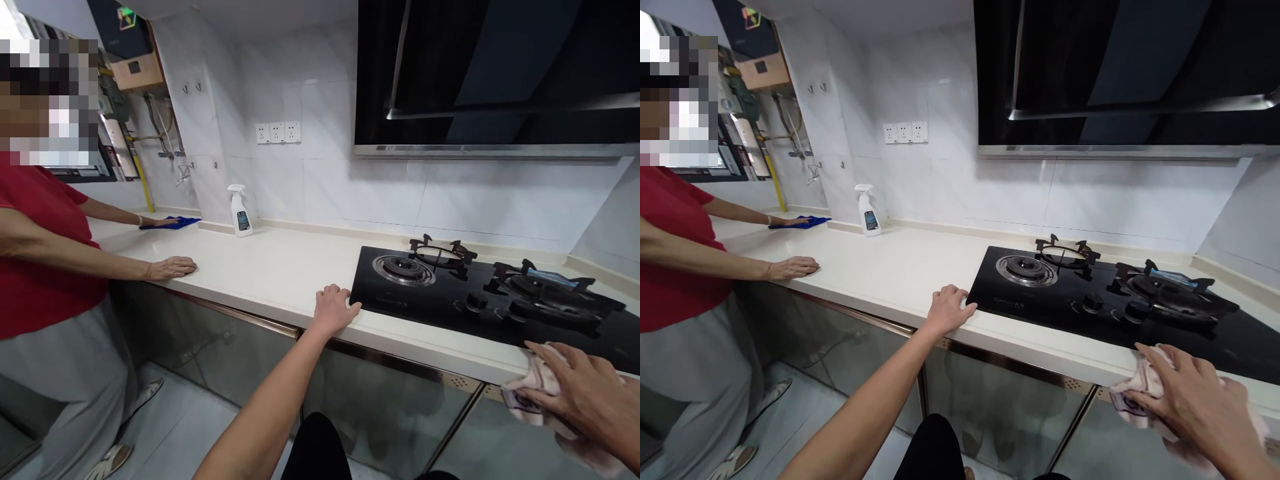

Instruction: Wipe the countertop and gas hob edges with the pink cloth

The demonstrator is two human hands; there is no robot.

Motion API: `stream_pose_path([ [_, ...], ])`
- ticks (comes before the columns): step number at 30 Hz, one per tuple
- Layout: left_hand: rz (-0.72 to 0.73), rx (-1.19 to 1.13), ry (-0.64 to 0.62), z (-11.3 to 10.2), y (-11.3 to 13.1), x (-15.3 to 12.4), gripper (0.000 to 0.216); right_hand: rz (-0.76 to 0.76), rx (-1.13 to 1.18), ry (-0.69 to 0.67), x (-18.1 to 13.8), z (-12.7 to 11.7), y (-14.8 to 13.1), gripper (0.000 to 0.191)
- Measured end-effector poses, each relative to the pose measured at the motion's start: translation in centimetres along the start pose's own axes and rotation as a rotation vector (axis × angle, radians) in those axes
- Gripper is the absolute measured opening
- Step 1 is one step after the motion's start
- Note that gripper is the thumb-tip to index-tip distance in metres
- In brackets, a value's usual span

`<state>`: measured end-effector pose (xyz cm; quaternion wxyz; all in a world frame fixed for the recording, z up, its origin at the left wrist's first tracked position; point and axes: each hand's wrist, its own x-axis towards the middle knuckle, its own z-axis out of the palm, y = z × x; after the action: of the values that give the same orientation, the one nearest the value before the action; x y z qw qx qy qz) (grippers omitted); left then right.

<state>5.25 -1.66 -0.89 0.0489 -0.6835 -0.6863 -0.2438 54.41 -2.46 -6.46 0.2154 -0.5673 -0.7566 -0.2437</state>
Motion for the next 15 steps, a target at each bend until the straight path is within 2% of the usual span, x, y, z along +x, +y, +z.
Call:
stream_pose_path([
  [3, -0.006, 0.021, 0.015, 0.2, 0.3, 0.0, 0.046, -0.068, -0.085, -0.03, 1.0, -1.2, -4.2, 0.056],
  [5, -0.01, 0.025, 0.018, 0.2, 0.3, 0.0, 0.048, -0.131, -0.102, -0.059, 2.3, -2.0, -8.8, 0.049],
  [8, -0.015, 0.005, -0.011, 0.0, 0.3, 0.0, 0.05, -0.232, -0.083, -0.094, 5.0, -3.3, -17.4, 0.047],
  [11, -0.046, -0.028, -0.028, -0.3, 0.3, 0.1, 0.051, -0.27, 0.007, -0.089, 7.7, -4.6, -25.7, 0.042],
  [13, -0.082, -0.053, -0.027, -0.6, 0.3, 0.2, 0.05, -0.315, 0.099, -0.091, 9.2, -5.0, -29.9, 0.043],
  [15, -0.118, -0.07, -0.034, -0.7, 0.2, 0.3, 0.049, -0.338, 0.149, -0.074, 10.1, -5.0, -32.3, 0.043],
])
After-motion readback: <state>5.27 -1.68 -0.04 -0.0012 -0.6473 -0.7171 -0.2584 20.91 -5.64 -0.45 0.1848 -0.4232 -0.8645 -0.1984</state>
